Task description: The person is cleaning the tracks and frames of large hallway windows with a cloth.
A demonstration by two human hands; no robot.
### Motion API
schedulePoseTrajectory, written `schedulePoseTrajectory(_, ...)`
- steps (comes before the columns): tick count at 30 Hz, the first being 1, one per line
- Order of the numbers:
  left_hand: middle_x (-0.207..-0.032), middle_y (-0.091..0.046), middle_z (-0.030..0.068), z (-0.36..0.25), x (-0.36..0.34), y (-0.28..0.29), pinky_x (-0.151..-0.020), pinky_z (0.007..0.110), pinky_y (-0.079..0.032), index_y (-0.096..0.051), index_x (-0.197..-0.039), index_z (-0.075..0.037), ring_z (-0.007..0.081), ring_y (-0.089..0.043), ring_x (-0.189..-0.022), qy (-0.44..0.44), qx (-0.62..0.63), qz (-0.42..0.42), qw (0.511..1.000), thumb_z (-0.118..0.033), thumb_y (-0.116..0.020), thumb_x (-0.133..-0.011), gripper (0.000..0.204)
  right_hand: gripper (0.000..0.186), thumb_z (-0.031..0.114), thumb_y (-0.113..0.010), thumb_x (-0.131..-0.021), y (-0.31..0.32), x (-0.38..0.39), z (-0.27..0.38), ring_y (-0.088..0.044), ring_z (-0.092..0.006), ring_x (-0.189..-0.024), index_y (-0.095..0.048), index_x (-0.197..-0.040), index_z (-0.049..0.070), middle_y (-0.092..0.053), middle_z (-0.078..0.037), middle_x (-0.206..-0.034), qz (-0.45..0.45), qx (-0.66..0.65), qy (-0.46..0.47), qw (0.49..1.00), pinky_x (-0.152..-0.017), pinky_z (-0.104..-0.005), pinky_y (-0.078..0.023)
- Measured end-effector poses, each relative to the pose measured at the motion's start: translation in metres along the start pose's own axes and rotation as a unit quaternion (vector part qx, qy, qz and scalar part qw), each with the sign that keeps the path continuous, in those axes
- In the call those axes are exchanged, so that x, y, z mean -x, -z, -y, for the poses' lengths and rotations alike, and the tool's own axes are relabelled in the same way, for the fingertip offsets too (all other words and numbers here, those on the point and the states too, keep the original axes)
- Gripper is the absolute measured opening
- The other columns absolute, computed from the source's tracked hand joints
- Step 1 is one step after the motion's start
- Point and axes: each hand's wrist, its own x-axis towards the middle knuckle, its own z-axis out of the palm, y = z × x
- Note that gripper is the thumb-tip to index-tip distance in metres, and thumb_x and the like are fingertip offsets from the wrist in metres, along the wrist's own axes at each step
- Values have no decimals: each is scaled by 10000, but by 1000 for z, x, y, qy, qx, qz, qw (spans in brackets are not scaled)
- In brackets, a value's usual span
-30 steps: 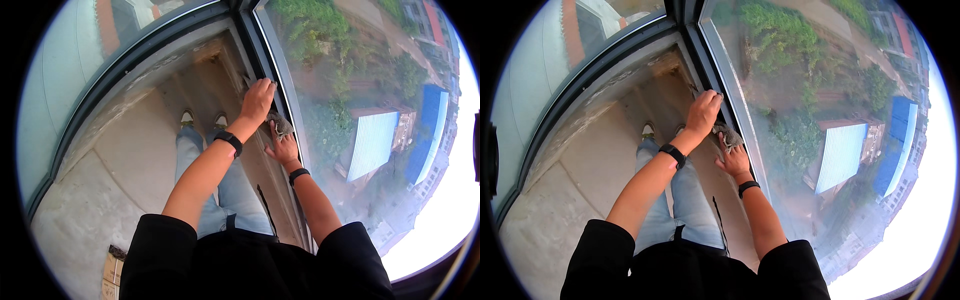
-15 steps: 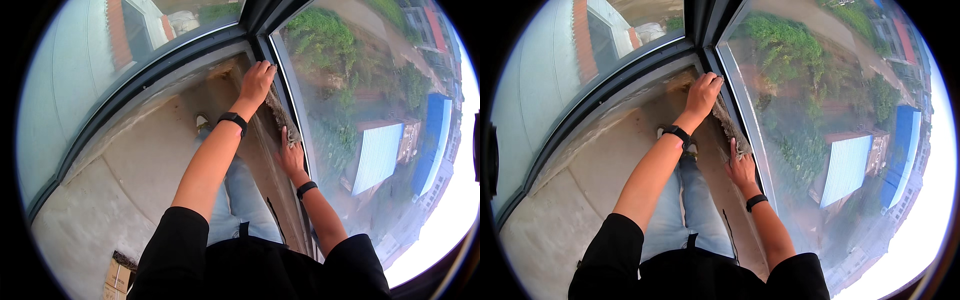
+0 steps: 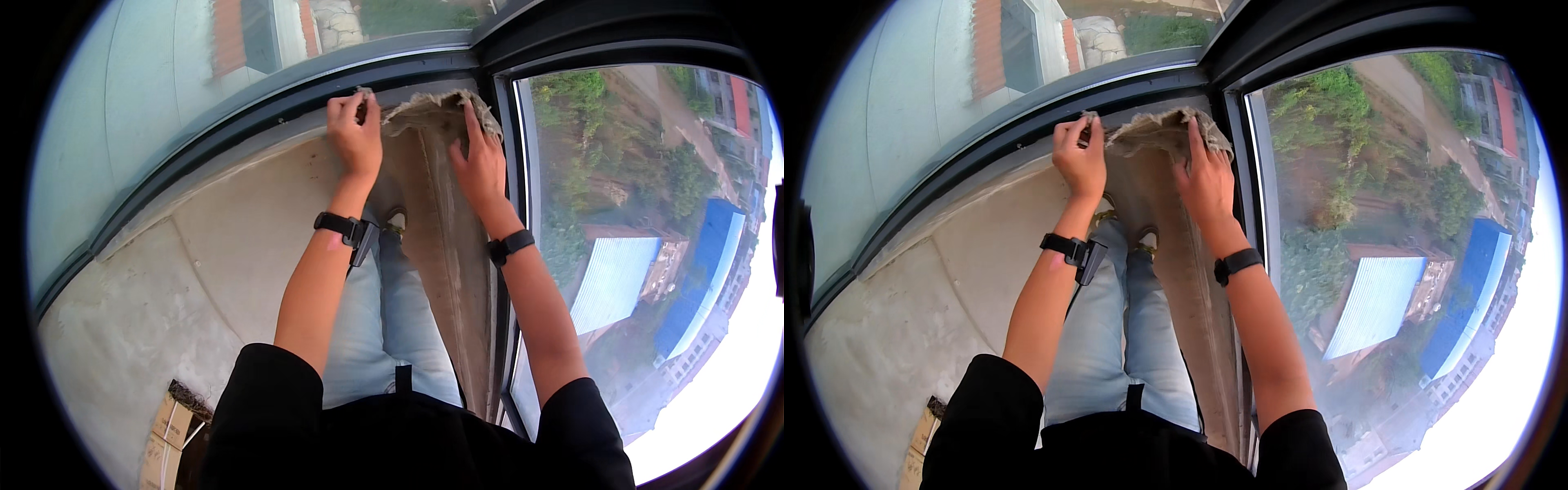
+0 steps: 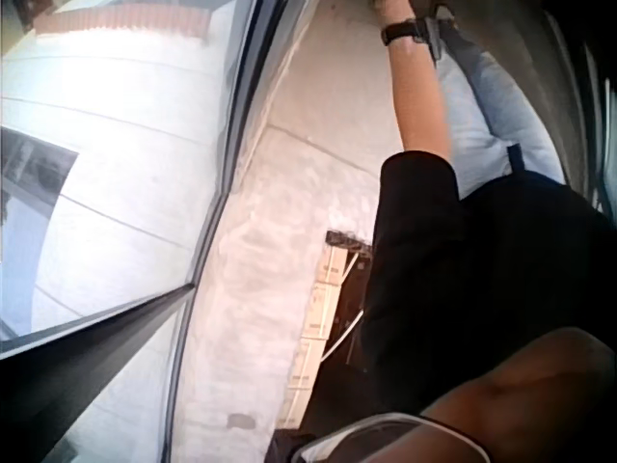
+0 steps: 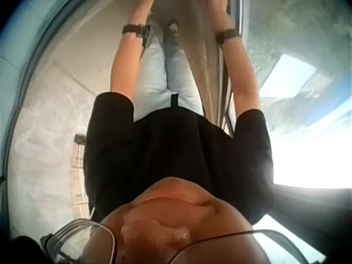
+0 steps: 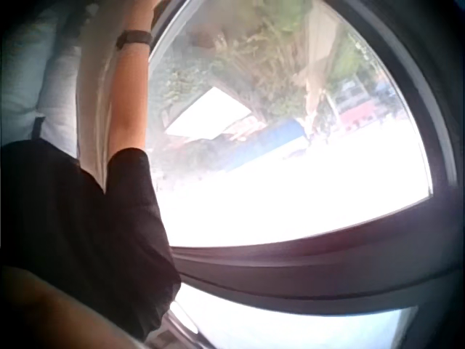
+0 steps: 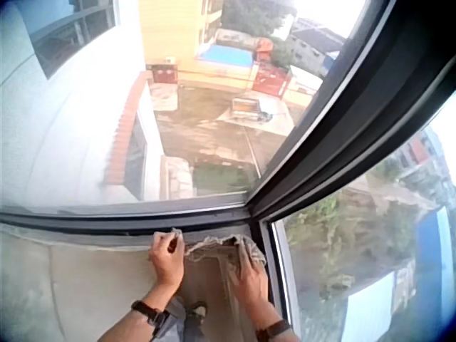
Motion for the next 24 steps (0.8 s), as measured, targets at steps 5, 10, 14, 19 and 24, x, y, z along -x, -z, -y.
schedulePoseTrajectory(5,-896,-604,99,40,-38,42,-656,345,-491,-703,-970,13,239,-615,-733,-11,-139,-27,990,-115,-706,-866,165,634,162,-628,-823,-45,-68,44,-595,-365,-1063,-464,-1432,100,-663,-185,-1080,30,46,117,992,-990,-446,-463)
schedulePoseTrajectory(10,-949,-602,120,29,-34,21,-746,396,-505,-686,-1008,-3,320,-620,-857,-59,-140,37,988,-98,-667,-873,166,623,204,-642,-807,-59,-76,48,-614,-341,-1010,-497,-1408,123,-678,-160,-991,40,66,86,993,-965,-420,-475)
schedulePoseTrajectory(14,-963,-607,114,29,-37,23,-754,398,-507,-683,-1018,-8,325,-619,-872,-102,-152,100,978,-95,-663,-871,172,620,214,-653,-794,-49,-79,51,-636,-322,-935,-517,-1394,134,-684,-147,-909,78,99,80,989,-885,-421,-505)
schedulePoseTrajectory(19,-972,-616,111,34,-41,45,-771,397,-503,-685,-1004,-6,321,-618,-890,-68,-150,94,982,-84,-657,-872,156,424,235,-686,-817,-34,-95,62,-677,-311,-786,-618,-1224,135,-682,-110,-760,137,154,83,975,-724,-418,-537)
schedulePoseTrajectory(24,-967,-621,113,31,-32,31,-769,394,-501,-693,-1013,-11,320,-618,-899,-91,-149,89,981,-77,-651,-876,158,164,272,-712,-840,-34,-127,74,-696,-292,-762,-705,-830,109,-684,-103,-733,155,199,124,960,-652,-391,-540)
